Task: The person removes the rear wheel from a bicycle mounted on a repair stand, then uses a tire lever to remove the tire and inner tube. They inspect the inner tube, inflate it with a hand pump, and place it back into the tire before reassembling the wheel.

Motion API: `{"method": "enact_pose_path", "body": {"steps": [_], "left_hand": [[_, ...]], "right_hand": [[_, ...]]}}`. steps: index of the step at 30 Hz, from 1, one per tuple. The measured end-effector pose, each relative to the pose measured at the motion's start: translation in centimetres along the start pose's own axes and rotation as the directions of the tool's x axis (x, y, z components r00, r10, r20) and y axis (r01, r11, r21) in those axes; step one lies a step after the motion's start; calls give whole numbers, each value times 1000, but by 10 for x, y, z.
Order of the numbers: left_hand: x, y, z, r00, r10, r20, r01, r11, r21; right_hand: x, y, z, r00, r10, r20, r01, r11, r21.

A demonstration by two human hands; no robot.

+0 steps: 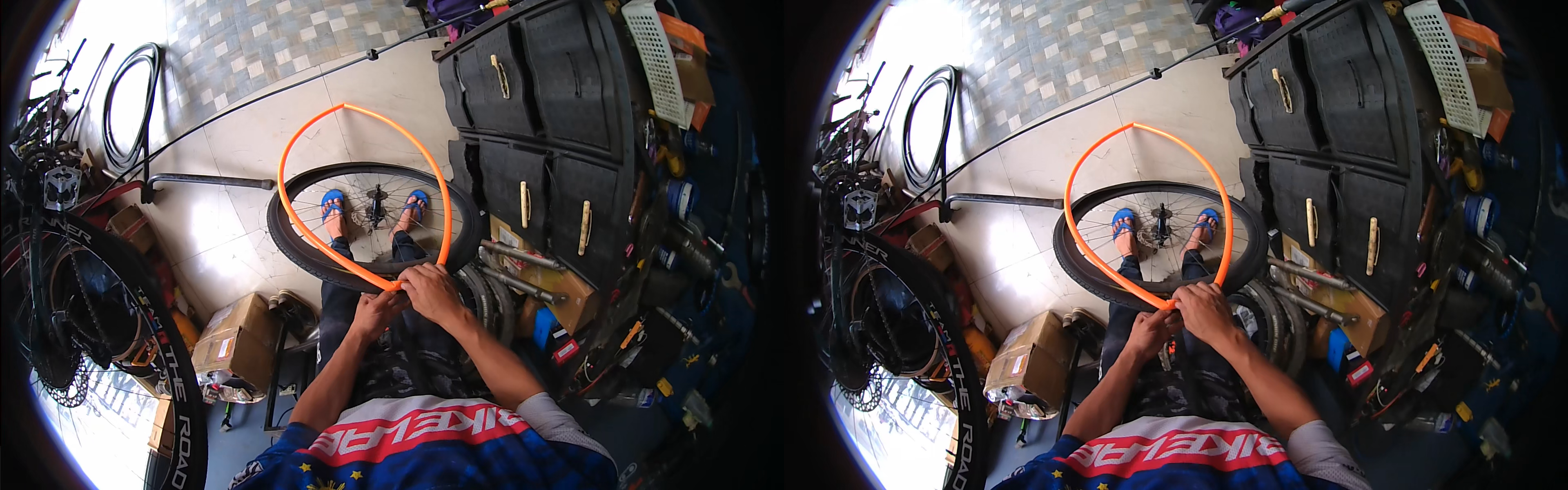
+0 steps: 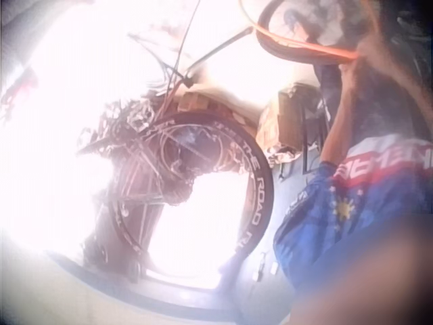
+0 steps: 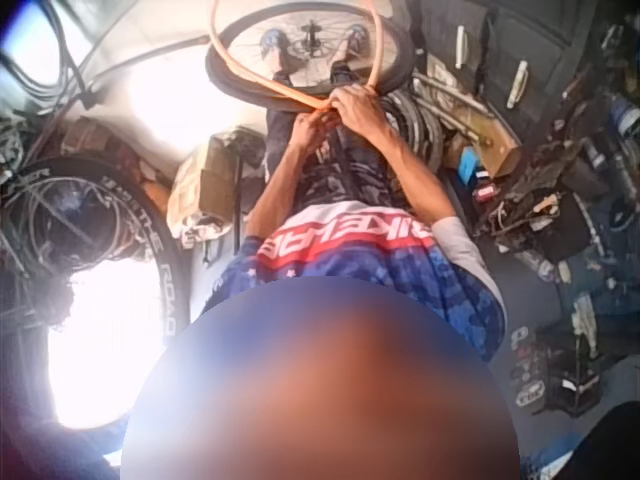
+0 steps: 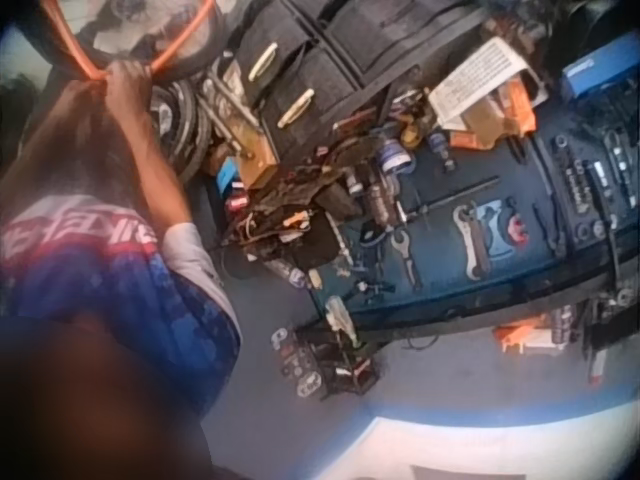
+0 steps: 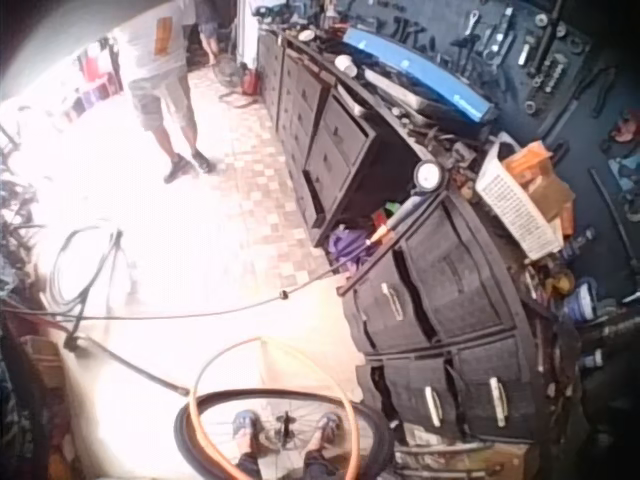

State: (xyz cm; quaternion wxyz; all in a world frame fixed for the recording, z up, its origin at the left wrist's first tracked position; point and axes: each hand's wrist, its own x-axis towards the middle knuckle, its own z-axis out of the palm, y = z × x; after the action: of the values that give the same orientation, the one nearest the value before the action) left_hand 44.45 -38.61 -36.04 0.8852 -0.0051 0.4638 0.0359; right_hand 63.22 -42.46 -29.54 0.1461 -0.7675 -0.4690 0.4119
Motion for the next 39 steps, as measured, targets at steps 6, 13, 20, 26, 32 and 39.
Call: {"method": "enact_pose_path", "body": {"steps": [6,13,20,26,32,39], "left_hand": [[1,1,2,999,-19,-28,19,1000,16],[2,7,1,998,-41,55,40,999,20],[2,8,2,997,-43,68,42,999,17],[2,4,-9,995,-80,57,79,997,14],[2,1,-14,993,-117,17,117,993,33],[1,-4,-15,994,-103,18,102,994,47]], "right_hand": [[5,1,4,999,-39,-9,40,997,73],[8,6,0,1000,-5,-4,5,1000,19],[14,2,1,1000,30,-4,-29,997,71],[15,3,7,999,23,-37,-20,996,92],[15,12,16,1000,25,-20,-23,996,86],[19,20,19,1000,-12,-23,13,999,46]]}}
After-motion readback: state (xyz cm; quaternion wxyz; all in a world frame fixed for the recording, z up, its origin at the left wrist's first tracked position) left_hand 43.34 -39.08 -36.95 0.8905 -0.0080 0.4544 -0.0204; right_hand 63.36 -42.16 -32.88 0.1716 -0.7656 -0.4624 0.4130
